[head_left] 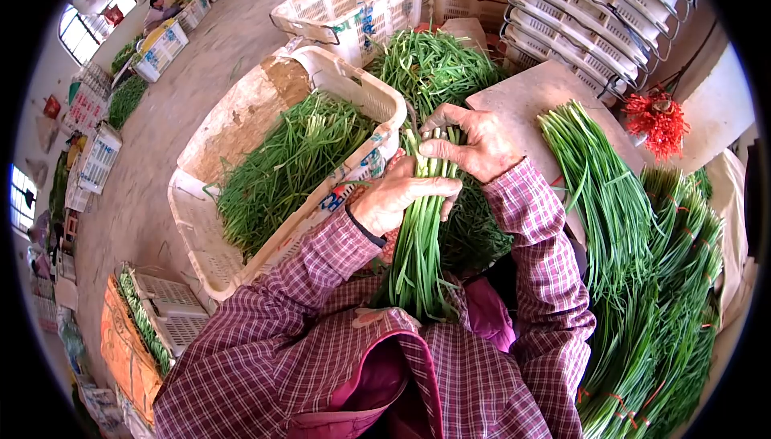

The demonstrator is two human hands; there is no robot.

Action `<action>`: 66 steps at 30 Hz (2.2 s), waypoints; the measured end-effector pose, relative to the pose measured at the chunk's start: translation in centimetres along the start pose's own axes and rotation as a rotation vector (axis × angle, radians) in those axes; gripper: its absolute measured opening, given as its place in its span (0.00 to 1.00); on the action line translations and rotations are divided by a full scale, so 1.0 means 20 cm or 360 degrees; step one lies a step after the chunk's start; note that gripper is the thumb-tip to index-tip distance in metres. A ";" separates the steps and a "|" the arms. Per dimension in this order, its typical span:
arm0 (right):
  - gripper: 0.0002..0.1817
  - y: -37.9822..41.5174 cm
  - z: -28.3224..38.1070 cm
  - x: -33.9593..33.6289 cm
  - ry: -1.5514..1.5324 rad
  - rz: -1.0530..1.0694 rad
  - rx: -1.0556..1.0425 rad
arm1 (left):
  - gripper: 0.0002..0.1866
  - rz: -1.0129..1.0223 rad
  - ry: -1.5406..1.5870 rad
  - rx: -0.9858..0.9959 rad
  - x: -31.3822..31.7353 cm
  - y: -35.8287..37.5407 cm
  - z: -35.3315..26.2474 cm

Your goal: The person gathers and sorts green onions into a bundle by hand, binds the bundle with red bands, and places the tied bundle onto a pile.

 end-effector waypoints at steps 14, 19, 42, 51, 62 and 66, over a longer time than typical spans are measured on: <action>0.31 -0.04 -0.18 -0.10 0.0057 -0.0489 0.0346 | 0.16 -0.0123 -0.0021 -0.0029 -0.01 0.01 -0.01; 0.29 0.06 -0.11 0.03 0.0113 0.0123 0.0061 | 0.14 -0.0104 -0.0002 -0.0080 -0.01 0.01 0.03; 0.21 0.10 -0.04 0.01 -0.0009 0.0215 0.0064 | 0.17 -0.0120 -0.0310 -0.0054 0.05 0.04 0.04; 0.18 0.11 -0.03 0.06 0.0536 -0.0059 0.0009 | 0.12 -0.0017 -0.0210 0.0017 0.01 0.03 0.08; 0.16 0.13 -0.12 0.14 0.0607 -0.0114 0.0102 | 0.07 -0.0097 -0.0272 0.0181 -0.13 -0.01 0.21; 0.15 0.13 -0.14 0.18 0.0624 -0.0202 -0.0066 | 0.14 -0.0044 -0.0195 0.0071 -0.19 -0.02 0.24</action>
Point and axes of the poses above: each hand's wrist, its own y-axis away from the middle knuckle, its own x-axis out of the palm, z = x × y, the point moved 3 cm from there along -y, towards the middle knuckle, and after that the axes turned 5 degrees about x, right-handed, at the moved point
